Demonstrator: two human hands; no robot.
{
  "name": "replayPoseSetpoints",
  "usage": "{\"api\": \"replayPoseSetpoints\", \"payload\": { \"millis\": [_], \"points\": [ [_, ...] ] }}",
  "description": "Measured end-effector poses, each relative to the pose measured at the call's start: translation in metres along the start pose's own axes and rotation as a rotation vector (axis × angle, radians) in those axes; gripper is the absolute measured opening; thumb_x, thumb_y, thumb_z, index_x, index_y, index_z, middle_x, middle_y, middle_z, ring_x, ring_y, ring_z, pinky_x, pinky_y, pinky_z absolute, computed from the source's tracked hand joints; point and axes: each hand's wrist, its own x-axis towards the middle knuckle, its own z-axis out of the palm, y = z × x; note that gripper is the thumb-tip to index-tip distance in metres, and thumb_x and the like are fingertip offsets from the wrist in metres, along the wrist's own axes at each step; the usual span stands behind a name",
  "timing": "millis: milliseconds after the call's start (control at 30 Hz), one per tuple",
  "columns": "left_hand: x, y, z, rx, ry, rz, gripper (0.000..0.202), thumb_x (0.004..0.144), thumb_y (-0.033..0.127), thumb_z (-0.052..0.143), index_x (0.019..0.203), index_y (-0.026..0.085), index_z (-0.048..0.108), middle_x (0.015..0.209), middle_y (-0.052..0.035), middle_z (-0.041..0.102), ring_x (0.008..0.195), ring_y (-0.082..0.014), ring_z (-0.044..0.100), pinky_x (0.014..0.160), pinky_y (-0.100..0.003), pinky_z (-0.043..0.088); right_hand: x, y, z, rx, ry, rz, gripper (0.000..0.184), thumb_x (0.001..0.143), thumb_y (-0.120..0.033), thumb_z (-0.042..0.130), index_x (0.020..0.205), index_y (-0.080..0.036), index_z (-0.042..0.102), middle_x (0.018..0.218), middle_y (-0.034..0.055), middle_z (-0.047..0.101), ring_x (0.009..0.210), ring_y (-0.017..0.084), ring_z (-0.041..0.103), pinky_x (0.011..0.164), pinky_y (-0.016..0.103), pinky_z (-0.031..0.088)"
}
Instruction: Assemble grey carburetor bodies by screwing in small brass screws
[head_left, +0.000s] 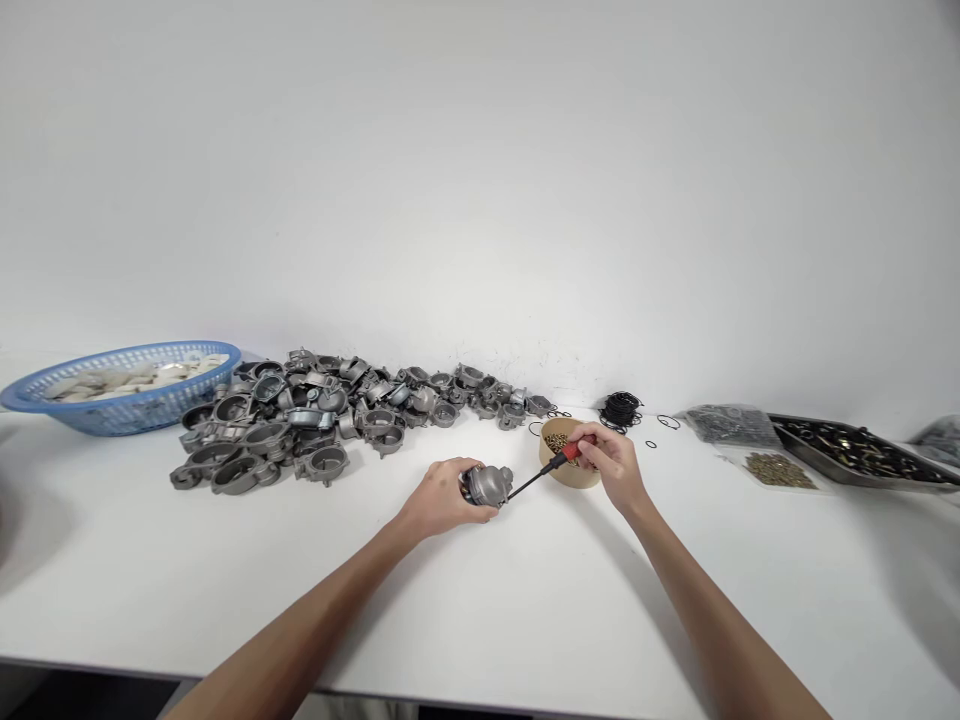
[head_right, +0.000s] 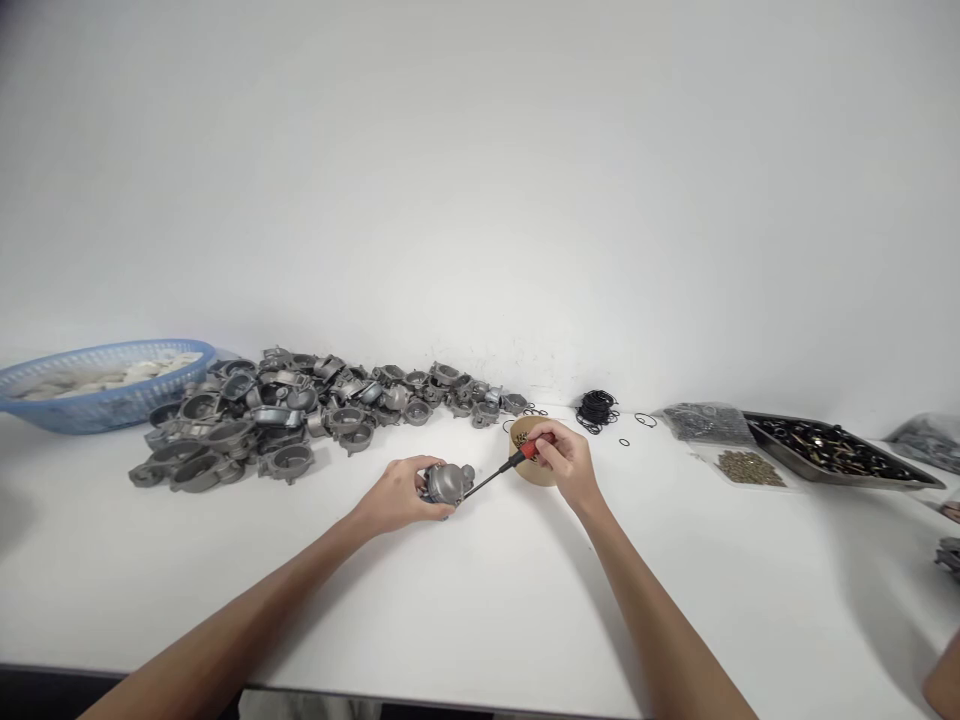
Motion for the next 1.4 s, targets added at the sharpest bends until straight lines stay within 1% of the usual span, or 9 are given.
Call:
{"api": "replayPoseSetpoints", "payload": {
  "millis": [333,500,667,833,900,1000,1167,1300,1400],
  "points": [
    [0.001,-0.001,0.0,0.005,0.004,0.005,0.072,0.06,0.045,0.084,0.125,0.022,0.065,0.128,-0.0082,0.066,0.114,-0.0339,0.062,0.087,-0.035,0.055,0.001,0.004,0.0,-0.021,-0.002,0.037,0.014,0.083,-0.029,0.059,0.085,-0.018,0.067,0.058,-0.0016,0.052,0.052,0.013,0.046,0.049,0.027,0.037],
    [0.0,-0.002,0.001,-0.001,0.012,-0.002,0.072,0.059,0.044,0.085,0.125,0.022,0.065,0.127,-0.0082,0.066,0.114,-0.0342,0.062,0.088,-0.035,0.055,0.002,0.004,-0.001,-0.01,-0.031,-0.008,0.019,0.084,-0.037,0.063,0.086,-0.018,0.067,0.061,-0.0003,0.054,0.051,0.013,0.047,0.048,0.028,0.039],
    [-0.002,0.002,0.002,0.052,0.028,0.022,0.07,0.059,0.046,0.083,0.123,0.022,0.066,0.127,-0.0079,0.066,0.113,-0.034,0.063,0.09,-0.036,0.054,-0.002,-0.013,0.002,-0.052,-0.057,-0.063,0.02,0.089,-0.039,0.065,0.097,-0.02,0.067,0.071,0.0028,0.06,0.064,0.018,0.059,0.057,0.03,0.048],
    [-0.001,0.001,0.002,0.06,0.036,0.019,0.07,0.059,0.046,0.083,0.123,0.022,0.066,0.127,-0.0079,0.067,0.113,-0.0345,0.062,0.091,-0.036,0.053,-0.006,-0.027,0.0,-0.176,-0.219,-0.153,0.022,0.089,-0.04,0.065,0.102,-0.022,0.068,0.098,0.0093,0.068,0.08,0.022,0.065,0.068,0.033,0.052],
    [-0.001,0.0,0.002,0.051,0.036,0.017,0.071,0.059,0.046,0.083,0.123,0.022,0.066,0.127,-0.0076,0.067,0.113,-0.0346,0.062,0.091,-0.036,0.053,-0.006,-0.028,-0.002,-0.207,-0.22,-0.135,0.023,0.088,-0.042,0.067,0.099,-0.022,0.067,0.09,0.0078,0.068,0.073,0.021,0.063,0.063,0.031,0.051],
    [-0.001,0.0,0.001,0.058,0.034,0.022,0.07,0.059,0.046,0.083,0.123,0.023,0.066,0.128,-0.0071,0.066,0.113,-0.0344,0.062,0.092,-0.035,0.053,-0.005,-0.028,-0.004,-0.285,-0.214,-0.049,0.023,0.091,-0.044,0.062,0.087,-0.021,0.066,0.068,0.0027,0.061,0.053,0.015,0.051,0.05,0.027,0.042],
    [-0.001,0.0,0.0,0.082,0.031,0.041,0.069,0.059,0.047,0.082,0.122,0.023,0.067,0.127,-0.0066,0.067,0.114,-0.0342,0.061,0.094,-0.036,0.052,-0.004,-0.031,-0.007,-0.245,-0.321,-0.122,0.024,0.089,-0.045,0.064,0.094,-0.021,0.066,0.087,0.0069,0.065,0.064,0.017,0.056,0.053,0.028,0.043],
    [-0.001,-0.001,-0.001,0.088,0.029,0.044,0.069,0.06,0.047,0.083,0.122,0.023,0.067,0.127,-0.0073,0.066,0.113,-0.0339,0.062,0.095,-0.036,0.052,-0.005,-0.033,-0.007,-0.352,-0.275,-0.081,0.025,0.094,-0.043,0.057,0.083,-0.022,0.065,0.07,0.0031,0.061,0.054,0.014,0.049,0.049,0.027,0.038],
    [-0.001,-0.001,-0.002,0.098,0.015,0.043,0.068,0.061,0.047,0.082,0.122,0.023,0.067,0.127,-0.0074,0.066,0.112,-0.0336,0.062,0.095,-0.036,0.051,-0.005,-0.034,-0.008,-0.31,-0.343,-0.149,0.024,0.092,-0.044,0.059,0.092,-0.022,0.067,0.089,0.0081,0.066,0.07,0.019,0.058,0.058,0.029,0.046]
  ]
}}
